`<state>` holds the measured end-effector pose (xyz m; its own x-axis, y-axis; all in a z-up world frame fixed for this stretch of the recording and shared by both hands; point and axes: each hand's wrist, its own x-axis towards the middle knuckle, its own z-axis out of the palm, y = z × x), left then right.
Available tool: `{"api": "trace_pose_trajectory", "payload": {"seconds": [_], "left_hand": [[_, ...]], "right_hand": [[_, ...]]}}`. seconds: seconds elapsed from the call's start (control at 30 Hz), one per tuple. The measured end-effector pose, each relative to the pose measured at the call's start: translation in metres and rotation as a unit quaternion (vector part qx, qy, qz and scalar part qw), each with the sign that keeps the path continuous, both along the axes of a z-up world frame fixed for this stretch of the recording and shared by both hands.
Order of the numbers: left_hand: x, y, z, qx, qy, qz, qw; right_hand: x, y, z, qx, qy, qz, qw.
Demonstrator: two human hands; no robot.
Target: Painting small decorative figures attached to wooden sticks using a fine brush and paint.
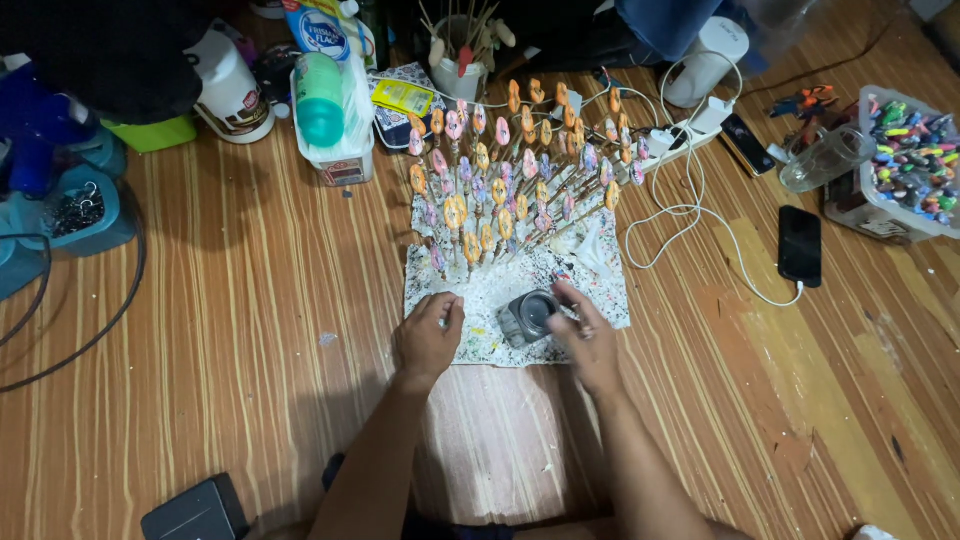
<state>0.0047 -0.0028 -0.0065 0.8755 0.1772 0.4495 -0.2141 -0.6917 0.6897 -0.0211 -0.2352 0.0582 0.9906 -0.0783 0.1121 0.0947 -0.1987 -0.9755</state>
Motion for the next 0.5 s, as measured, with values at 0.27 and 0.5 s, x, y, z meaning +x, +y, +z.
{"api": "trace_pose_trajectory", "payload": {"seconds": [0.27, 0.5], "left_hand": [[0.000, 0.000, -0.001, -0.005, 0.025, -0.004, 1.000], [0.001, -0.001, -0.003, 0.001, 0.021, 0.000, 1.000]], "right_hand": [[0.017, -0.022, -0.035, 0.257, 0.137, -0.187, 0.938], [0.021, -0.027, -0.049, 0.216, 0.167, -0.246, 0.930]]}}
